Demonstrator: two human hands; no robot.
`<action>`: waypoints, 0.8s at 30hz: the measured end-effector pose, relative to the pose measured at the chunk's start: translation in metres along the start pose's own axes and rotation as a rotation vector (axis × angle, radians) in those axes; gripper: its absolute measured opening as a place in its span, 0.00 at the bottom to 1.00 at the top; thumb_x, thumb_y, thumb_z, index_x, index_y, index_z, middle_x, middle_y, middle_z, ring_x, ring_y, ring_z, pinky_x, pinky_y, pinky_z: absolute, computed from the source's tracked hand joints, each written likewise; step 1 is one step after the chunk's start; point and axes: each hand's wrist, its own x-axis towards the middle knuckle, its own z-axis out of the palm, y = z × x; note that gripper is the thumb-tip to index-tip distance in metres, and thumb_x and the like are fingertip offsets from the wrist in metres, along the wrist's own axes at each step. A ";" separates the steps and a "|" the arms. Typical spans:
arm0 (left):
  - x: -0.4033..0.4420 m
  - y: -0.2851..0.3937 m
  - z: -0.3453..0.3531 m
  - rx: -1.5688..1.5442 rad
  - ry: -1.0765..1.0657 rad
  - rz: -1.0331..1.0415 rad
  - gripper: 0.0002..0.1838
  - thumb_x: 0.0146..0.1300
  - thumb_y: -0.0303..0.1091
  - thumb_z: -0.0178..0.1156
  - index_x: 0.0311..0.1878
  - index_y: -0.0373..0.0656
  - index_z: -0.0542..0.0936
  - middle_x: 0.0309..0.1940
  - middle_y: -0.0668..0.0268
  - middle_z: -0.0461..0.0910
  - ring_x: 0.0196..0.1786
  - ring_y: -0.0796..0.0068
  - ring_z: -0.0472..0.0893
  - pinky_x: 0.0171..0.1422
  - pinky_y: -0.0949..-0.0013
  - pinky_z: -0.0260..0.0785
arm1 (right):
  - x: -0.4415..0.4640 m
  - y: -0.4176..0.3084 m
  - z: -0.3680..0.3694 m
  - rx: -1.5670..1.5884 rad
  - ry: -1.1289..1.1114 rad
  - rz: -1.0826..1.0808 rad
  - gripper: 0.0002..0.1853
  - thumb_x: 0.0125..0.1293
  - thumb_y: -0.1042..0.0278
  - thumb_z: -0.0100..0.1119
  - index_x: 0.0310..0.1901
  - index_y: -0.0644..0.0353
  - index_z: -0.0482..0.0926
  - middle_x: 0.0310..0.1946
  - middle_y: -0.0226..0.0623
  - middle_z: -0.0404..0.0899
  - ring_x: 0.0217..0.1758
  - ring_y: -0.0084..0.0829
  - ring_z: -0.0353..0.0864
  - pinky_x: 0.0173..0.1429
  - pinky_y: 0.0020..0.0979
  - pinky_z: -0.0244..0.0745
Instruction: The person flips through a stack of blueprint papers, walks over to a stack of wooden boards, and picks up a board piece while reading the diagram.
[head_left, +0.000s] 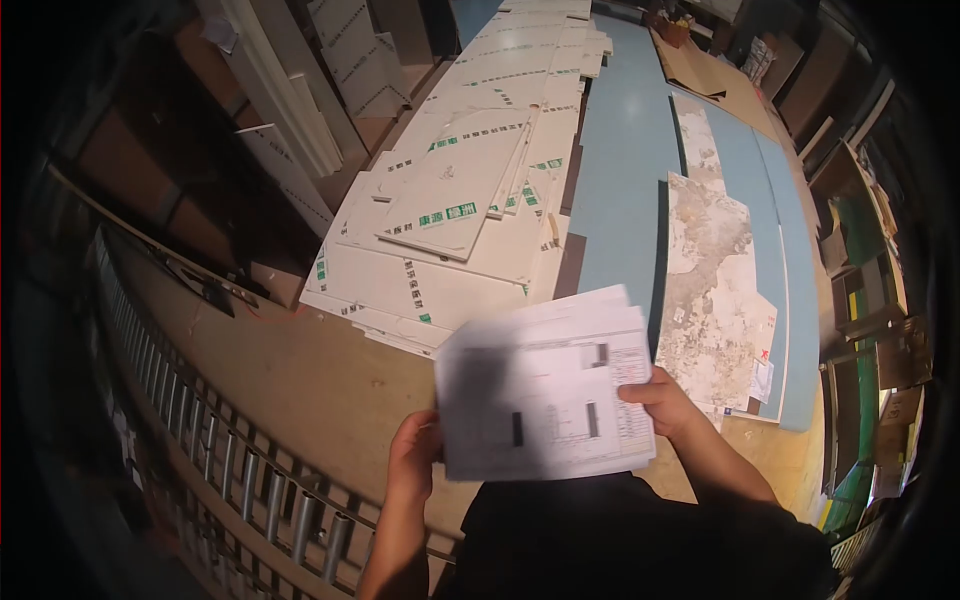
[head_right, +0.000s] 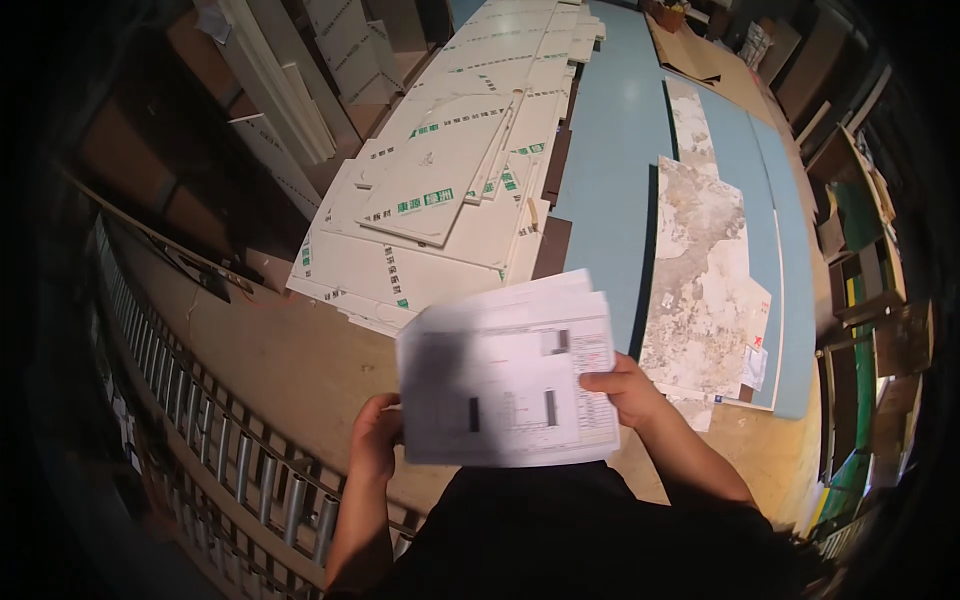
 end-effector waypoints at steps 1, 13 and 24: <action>0.029 0.008 -0.005 0.032 -0.029 -0.040 0.15 0.70 0.25 0.54 0.58 0.35 0.77 0.43 0.56 0.86 0.37 0.70 0.84 0.41 0.67 0.77 | 0.012 -0.005 -0.006 0.013 0.051 -0.038 0.30 0.62 0.81 0.64 0.67 0.70 0.72 0.59 0.46 0.82 0.61 0.41 0.84 0.67 0.42 0.78; 0.282 0.060 -0.075 0.181 0.112 -0.215 0.11 0.72 0.30 0.55 0.54 0.39 0.77 0.36 0.57 0.86 0.29 0.72 0.81 0.29 0.70 0.73 | 0.101 -0.031 -0.052 -0.004 0.508 -0.372 0.31 0.64 0.79 0.62 0.70 0.68 0.68 0.61 0.44 0.80 0.62 0.41 0.82 0.69 0.42 0.77; 0.547 0.088 -0.184 0.487 0.081 -0.124 0.15 0.71 0.33 0.59 0.57 0.39 0.79 0.34 0.69 0.82 0.33 0.81 0.77 0.36 0.73 0.70 | 0.098 0.024 0.043 0.239 0.958 -0.490 0.34 0.65 0.75 0.62 0.73 0.69 0.64 0.66 0.49 0.77 0.66 0.45 0.79 0.72 0.44 0.74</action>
